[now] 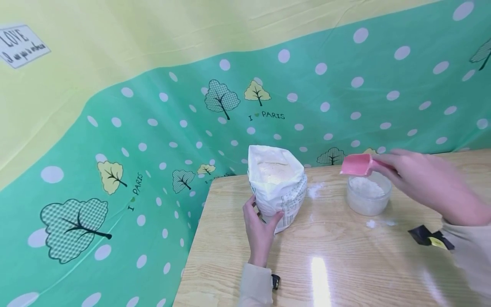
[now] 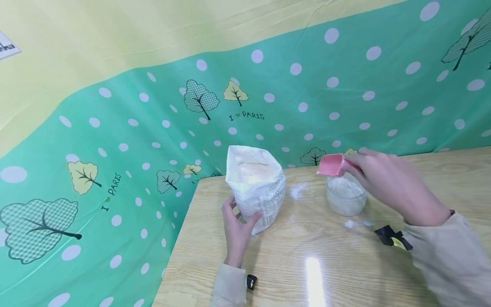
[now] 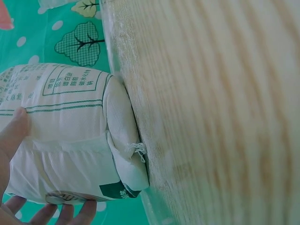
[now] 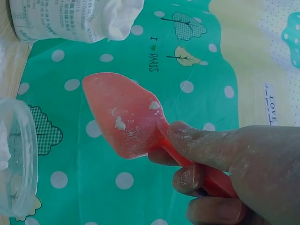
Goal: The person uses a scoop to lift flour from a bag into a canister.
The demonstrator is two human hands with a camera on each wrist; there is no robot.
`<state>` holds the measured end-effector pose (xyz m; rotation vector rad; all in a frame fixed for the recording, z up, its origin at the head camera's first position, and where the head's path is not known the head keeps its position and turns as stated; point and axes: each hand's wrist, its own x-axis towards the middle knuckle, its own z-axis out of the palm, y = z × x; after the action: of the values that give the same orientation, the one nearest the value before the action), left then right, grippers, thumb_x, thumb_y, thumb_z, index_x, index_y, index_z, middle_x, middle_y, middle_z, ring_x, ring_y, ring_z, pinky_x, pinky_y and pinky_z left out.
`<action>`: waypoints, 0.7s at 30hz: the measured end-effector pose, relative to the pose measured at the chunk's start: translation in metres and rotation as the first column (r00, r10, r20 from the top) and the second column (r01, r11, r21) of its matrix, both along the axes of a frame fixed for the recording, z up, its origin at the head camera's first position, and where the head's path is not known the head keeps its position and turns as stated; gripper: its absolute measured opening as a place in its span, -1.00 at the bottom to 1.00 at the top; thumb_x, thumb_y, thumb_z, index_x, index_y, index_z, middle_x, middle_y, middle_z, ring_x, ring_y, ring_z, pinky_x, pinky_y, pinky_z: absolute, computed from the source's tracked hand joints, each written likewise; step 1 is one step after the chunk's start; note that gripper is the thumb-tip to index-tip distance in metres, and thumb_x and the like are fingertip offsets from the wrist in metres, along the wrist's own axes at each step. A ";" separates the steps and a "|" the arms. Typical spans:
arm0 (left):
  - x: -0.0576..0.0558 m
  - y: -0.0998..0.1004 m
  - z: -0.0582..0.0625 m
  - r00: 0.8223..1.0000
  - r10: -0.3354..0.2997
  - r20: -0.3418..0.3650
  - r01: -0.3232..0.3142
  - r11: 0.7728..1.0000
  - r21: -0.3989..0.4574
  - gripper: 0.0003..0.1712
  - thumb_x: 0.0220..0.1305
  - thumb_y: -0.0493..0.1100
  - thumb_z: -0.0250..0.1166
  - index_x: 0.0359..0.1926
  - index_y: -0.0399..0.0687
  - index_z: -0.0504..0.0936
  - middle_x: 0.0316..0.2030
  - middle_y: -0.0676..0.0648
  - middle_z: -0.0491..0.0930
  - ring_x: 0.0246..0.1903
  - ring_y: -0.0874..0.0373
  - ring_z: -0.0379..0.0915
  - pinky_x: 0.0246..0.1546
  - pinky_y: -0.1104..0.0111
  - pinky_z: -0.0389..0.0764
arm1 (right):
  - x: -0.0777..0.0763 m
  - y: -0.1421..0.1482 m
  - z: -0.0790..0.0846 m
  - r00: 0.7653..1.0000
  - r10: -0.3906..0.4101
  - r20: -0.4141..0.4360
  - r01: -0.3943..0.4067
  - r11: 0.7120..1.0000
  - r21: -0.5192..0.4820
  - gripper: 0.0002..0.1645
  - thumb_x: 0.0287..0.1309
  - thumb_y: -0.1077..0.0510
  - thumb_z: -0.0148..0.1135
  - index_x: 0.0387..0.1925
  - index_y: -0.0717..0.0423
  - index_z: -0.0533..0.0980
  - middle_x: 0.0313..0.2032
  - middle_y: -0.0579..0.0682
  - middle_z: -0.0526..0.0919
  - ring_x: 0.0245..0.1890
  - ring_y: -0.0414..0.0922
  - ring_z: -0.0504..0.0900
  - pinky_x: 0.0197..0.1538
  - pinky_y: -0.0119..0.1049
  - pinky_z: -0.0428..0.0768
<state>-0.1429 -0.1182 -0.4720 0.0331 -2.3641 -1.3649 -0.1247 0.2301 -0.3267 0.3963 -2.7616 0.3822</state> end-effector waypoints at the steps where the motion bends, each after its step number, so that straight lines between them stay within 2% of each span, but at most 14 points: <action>1: 0.000 0.000 0.000 1.000 0.000 0.000 0.000 1.000 0.002 0.04 -0.10 0.02 0.61 0.37 0.08 0.25 0.23 0.03 0.34 0.24 0.11 0.32 0.18 0.23 0.57 | -0.001 -0.002 0.001 1.000 0.015 -0.006 -0.015 1.000 -0.007 -0.57 0.33 0.04 0.23 0.12 0.20 0.61 -0.12 0.22 0.70 -0.24 0.17 0.67 -0.29 0.15 0.64; 3: 0.000 0.000 0.000 1.000 0.001 0.000 -0.001 1.000 0.003 0.04 -0.10 0.02 0.61 0.37 0.08 0.25 0.23 0.02 0.34 0.24 0.11 0.32 0.18 0.22 0.57 | -0.003 -0.006 0.002 0.999 0.038 -0.017 -0.038 0.999 -0.020 -0.58 0.32 0.05 0.24 0.10 0.21 0.61 -0.14 0.20 0.70 -0.21 0.18 0.67 -0.23 0.21 0.63; 7: 0.000 -0.001 -0.001 1.000 0.004 -0.001 -0.004 1.000 0.003 0.05 -0.11 0.01 0.62 0.38 0.07 0.25 0.22 0.02 0.34 0.24 0.10 0.32 0.17 0.21 0.57 | -0.008 -0.015 0.005 0.997 0.065 -0.041 -0.067 0.997 -0.041 -0.63 0.28 0.05 0.29 0.02 0.17 0.65 -0.29 0.05 0.68 -0.36 0.03 0.64 -0.31 0.12 0.64; 13: 0.001 0.000 0.000 1.000 0.000 -0.005 0.000 1.000 0.003 0.04 -0.11 0.00 0.62 0.37 0.06 0.25 0.22 0.00 0.35 0.23 0.08 0.33 0.16 0.17 0.59 | -0.012 -0.028 0.009 0.995 0.082 -0.053 -0.085 0.995 -0.058 -0.65 0.28 0.05 0.29 0.01 0.15 0.66 -0.28 0.02 0.68 -0.36 0.00 0.63 -0.30 0.07 0.64; 18: 0.001 0.000 0.001 1.000 0.005 -0.001 -0.005 1.000 0.003 0.04 -0.11 0.00 0.62 0.37 0.05 0.25 0.22 0.00 0.35 0.23 0.08 0.33 0.16 0.17 0.59 | -0.016 -0.041 0.013 0.991 0.098 -0.090 -0.103 0.993 -0.064 -0.73 0.28 0.04 0.30 -0.07 0.07 0.68 -0.37 -0.07 0.61 -0.46 -0.11 0.54 -0.41 -0.07 0.58; 21: 0.001 0.000 0.000 1.000 0.006 -0.001 -0.006 1.000 0.002 0.05 -0.11 0.01 0.62 0.38 0.05 0.25 0.22 0.00 0.35 0.23 0.08 0.33 0.16 0.18 0.59 | -0.019 -0.049 0.013 0.984 0.115 -0.136 -0.124 0.991 -0.055 -0.80 0.26 0.06 0.32 -0.13 0.03 0.69 -0.48 -0.11 0.51 -0.57 -0.17 0.40 -0.54 -0.22 0.44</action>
<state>-0.1423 -0.1183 -0.4715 0.0397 -2.3597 -1.3639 -0.1434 0.1807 -0.3141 0.5528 -2.5975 0.4543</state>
